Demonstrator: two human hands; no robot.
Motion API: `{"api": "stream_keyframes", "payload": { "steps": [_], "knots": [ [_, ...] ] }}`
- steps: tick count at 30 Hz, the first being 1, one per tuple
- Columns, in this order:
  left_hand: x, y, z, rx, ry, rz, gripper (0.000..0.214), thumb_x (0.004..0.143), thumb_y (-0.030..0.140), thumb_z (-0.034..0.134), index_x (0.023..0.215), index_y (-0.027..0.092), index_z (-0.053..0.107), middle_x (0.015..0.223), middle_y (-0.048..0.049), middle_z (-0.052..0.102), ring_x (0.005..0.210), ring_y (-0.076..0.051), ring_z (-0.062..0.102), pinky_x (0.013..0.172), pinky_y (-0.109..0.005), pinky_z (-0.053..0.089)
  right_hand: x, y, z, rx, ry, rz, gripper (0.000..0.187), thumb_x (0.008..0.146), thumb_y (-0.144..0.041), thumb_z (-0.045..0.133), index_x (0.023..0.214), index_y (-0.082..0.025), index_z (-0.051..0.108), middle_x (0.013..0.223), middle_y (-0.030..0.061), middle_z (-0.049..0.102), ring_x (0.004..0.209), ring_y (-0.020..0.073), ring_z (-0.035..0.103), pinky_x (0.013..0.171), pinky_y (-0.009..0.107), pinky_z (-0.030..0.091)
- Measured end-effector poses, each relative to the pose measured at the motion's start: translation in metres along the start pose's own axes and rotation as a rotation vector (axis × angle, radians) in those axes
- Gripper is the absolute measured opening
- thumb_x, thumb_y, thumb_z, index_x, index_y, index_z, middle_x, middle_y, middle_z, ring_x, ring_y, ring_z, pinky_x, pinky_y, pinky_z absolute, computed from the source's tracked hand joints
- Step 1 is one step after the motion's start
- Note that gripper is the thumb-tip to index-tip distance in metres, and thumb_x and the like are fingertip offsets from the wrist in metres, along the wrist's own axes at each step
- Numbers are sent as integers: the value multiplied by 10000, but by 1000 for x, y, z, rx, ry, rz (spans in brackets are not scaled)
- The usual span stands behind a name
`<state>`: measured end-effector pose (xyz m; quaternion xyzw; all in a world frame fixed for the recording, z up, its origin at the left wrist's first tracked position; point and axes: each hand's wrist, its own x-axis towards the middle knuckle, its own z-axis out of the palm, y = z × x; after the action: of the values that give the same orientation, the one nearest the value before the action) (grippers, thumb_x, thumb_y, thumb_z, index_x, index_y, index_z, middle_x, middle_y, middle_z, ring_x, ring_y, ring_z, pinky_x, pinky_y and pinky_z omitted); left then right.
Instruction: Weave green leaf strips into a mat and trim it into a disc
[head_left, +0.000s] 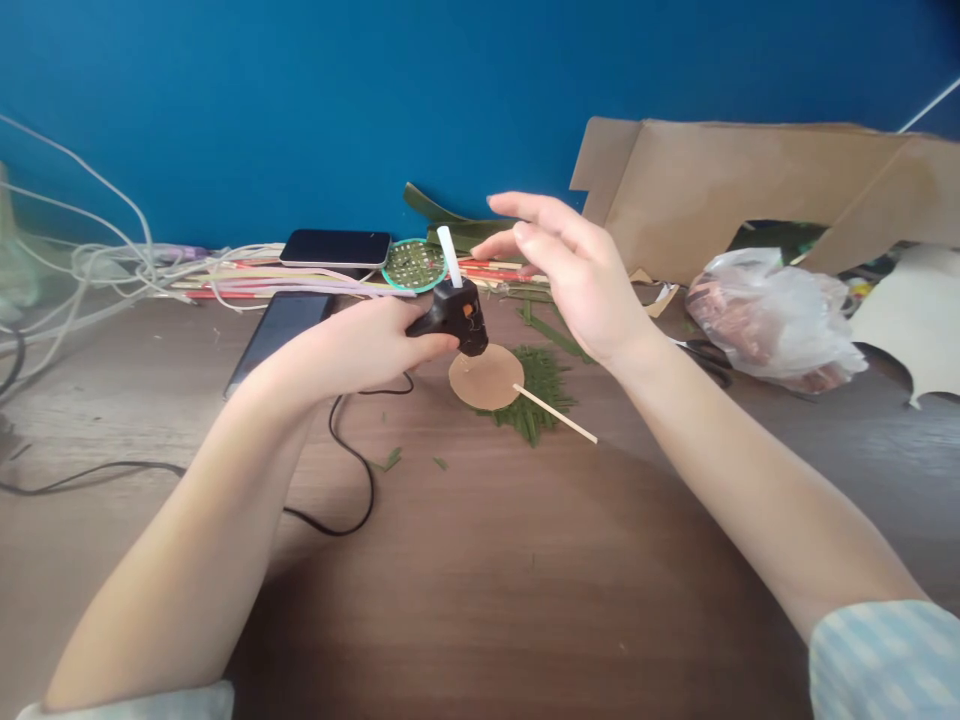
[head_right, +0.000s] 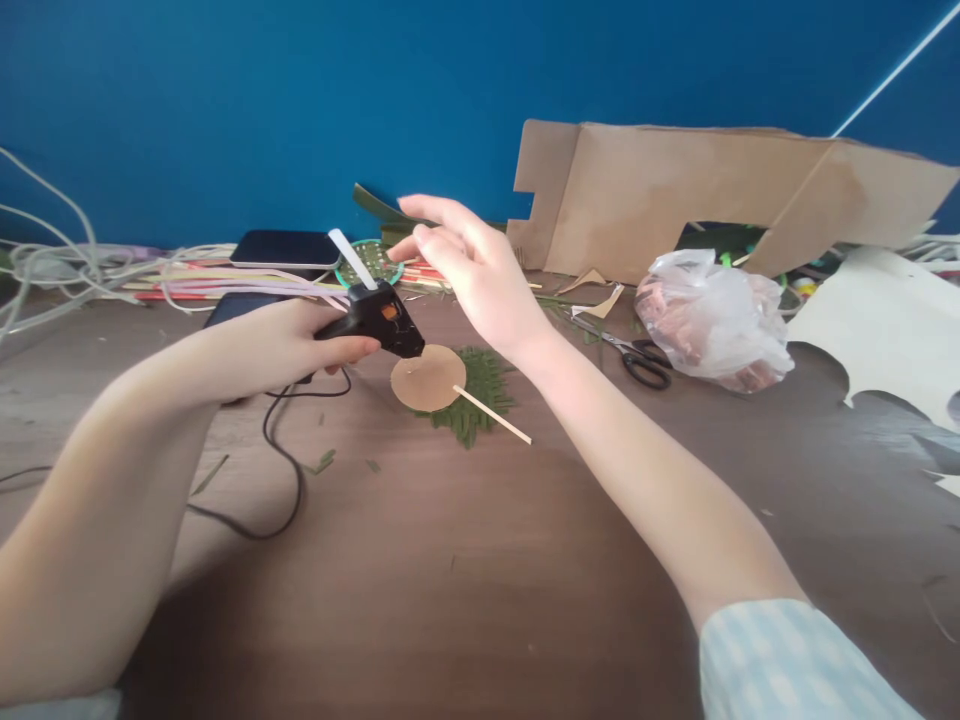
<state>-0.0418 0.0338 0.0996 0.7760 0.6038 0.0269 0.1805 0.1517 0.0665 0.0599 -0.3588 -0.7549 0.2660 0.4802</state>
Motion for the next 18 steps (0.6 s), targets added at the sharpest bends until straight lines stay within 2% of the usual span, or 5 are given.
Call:
{"api": "stream_keyframes", "payload": {
  "steps": [5, 9, 14, 18],
  "knots": [
    [0, 0, 0, 43, -50, -28, 486, 754, 574, 448, 1022, 212, 629, 862, -62, 690, 751, -253, 626, 633, -315, 434, 1, 3, 1, 74, -22, 62, 326, 921, -433, 374, 1031, -223, 598, 947, -3, 678, 972, 152, 619, 877, 365, 484],
    [-2, 3, 2, 26, -23, 11, 468, 753, 556, 456, 1067, 247, 616, 838, -32, 693, 716, -233, 632, 617, -303, 430, 2, -10, 9, 227, -94, 121, 435, 895, -545, 362, 952, -205, 627, 925, 12, 671, 960, 158, 619, 847, 334, 491],
    [-6, 11, 3, -46, -51, 4, 414, 750, 532, 465, 1009, 261, 642, 629, -1, 657, 572, -190, 608, 553, -292, 423, 1, -24, 20, 467, -191, 268, 579, 804, -690, 379, 833, -177, 645, 829, 38, 663, 754, 144, 633, 658, 257, 511],
    [-7, 14, 3, -66, -51, -17, 368, 728, 526, 490, 879, 245, 673, 541, -2, 612, 498, -178, 585, 507, -298, 419, 1, -25, 23, 586, -206, 290, 618, 760, -740, 381, 657, -179, 619, 704, 41, 621, 651, 139, 606, 541, 246, 485]
  ]
}}
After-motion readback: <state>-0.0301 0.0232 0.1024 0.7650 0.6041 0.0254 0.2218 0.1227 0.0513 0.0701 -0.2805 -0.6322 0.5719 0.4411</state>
